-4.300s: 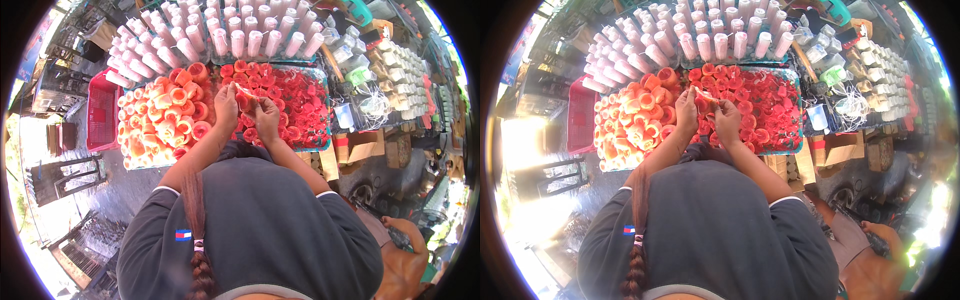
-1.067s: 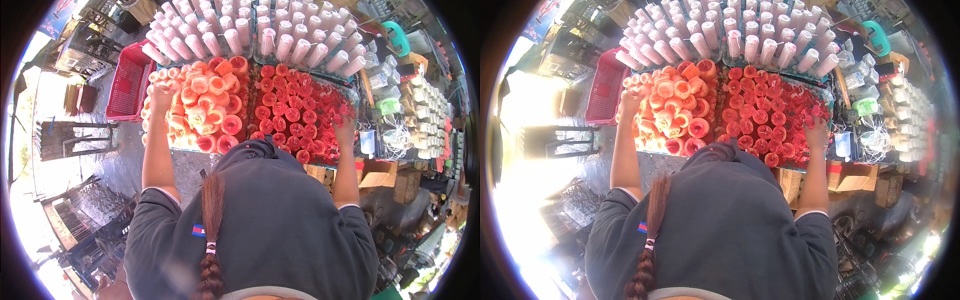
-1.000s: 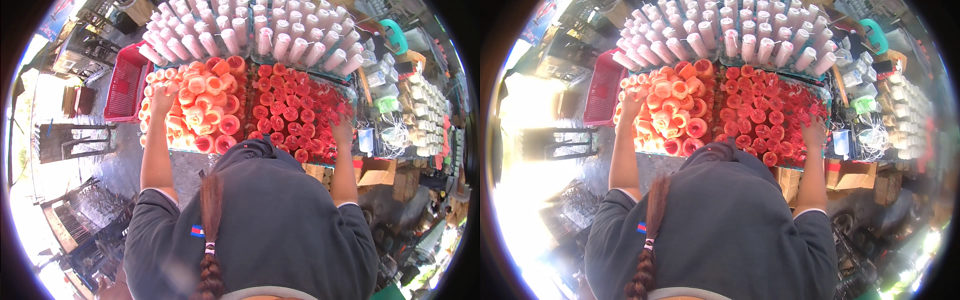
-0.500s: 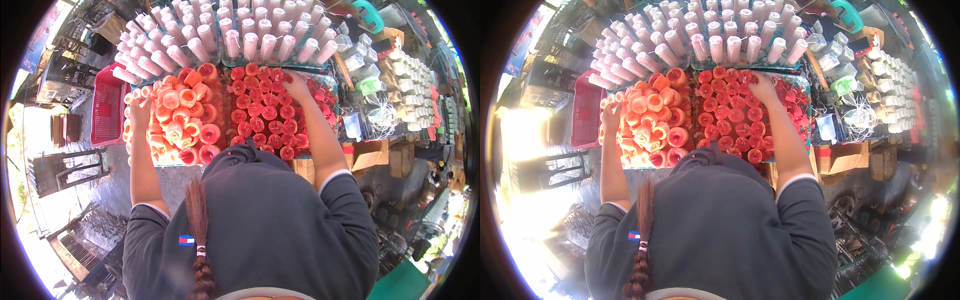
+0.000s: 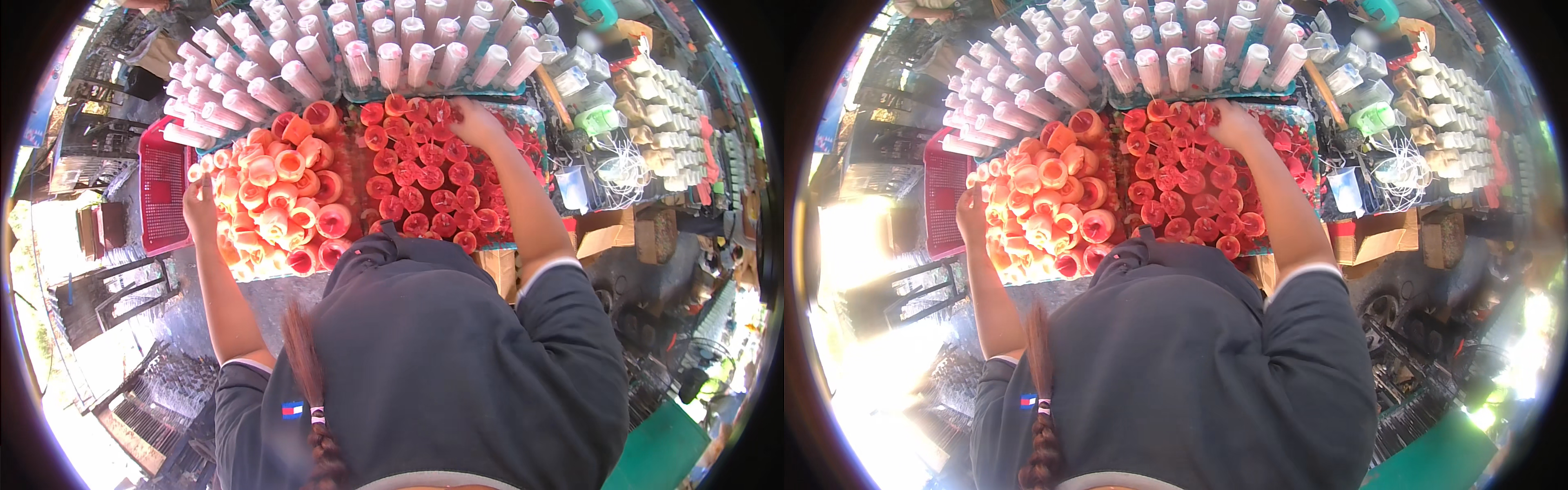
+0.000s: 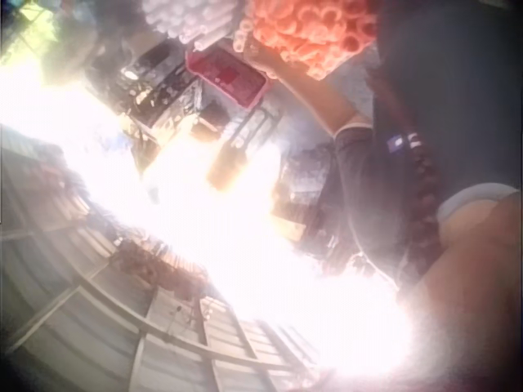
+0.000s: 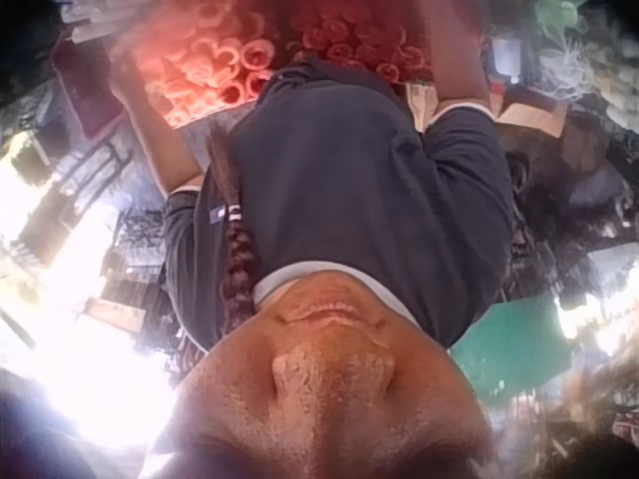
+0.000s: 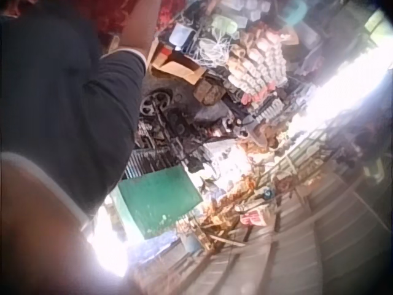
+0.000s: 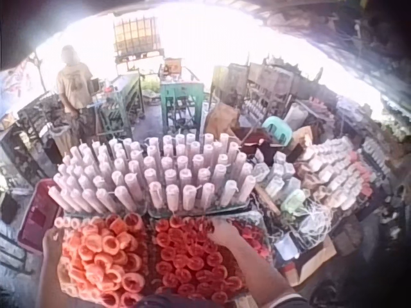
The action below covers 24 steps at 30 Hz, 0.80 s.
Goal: The person repeatedly picks up red and orange candle components from trays, inserts a wick into each, and places the assembled candles into a cardboard box. The person handles the items one at a time throughout the clip.
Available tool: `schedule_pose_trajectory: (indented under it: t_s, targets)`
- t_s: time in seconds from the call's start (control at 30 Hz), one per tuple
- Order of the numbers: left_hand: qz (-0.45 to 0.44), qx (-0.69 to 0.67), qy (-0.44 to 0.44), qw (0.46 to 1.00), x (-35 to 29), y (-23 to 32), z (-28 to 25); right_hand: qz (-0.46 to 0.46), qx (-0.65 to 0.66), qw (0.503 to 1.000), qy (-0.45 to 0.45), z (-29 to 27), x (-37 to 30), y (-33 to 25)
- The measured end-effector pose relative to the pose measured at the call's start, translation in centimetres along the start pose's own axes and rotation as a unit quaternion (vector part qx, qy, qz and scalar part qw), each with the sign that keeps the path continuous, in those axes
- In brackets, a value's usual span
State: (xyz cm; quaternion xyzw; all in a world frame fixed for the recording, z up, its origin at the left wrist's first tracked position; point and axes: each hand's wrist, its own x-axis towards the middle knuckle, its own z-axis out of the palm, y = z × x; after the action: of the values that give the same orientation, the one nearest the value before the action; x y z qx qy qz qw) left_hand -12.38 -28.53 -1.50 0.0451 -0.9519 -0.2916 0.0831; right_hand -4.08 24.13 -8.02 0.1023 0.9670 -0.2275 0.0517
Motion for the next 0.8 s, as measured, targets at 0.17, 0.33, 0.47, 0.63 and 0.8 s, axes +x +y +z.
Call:
schedule_pose_trajectory:
  t_s: [0.17, 0.33, 0.47, 0.63, 0.8]
  targets:
    - [-0.036, 0.022, 0.044, 0.998, -0.1, -2.1, -0.7, 0.046, -0.166, 0.95, -0.261, -3.0, -13.0, 0.4]
    - [0.035, -0.028, 0.135, 0.99, -0.2, 2.0, -0.3, 0.071, -0.103, 0.982, -0.141, 2.3, -18.7, 1.0]
    - [0.09, -0.182, 0.166, 0.965, -2.0, 8.4, 0.3, 0.096, 0.078, 0.991, -0.047, 3.1, -19.7, 2.5]
    - [0.22, -0.297, 0.016, 0.929, -6.2, 15.2, 3.0, 0.338, 0.628, 0.698, 0.062, 5.5, -20.7, 7.1]
    - [0.08, -0.307, -0.293, 0.902, -12.1, 18.9, 6.7, 0.236, 0.632, 0.733, 0.086, 2.6, -21.1, 5.0]
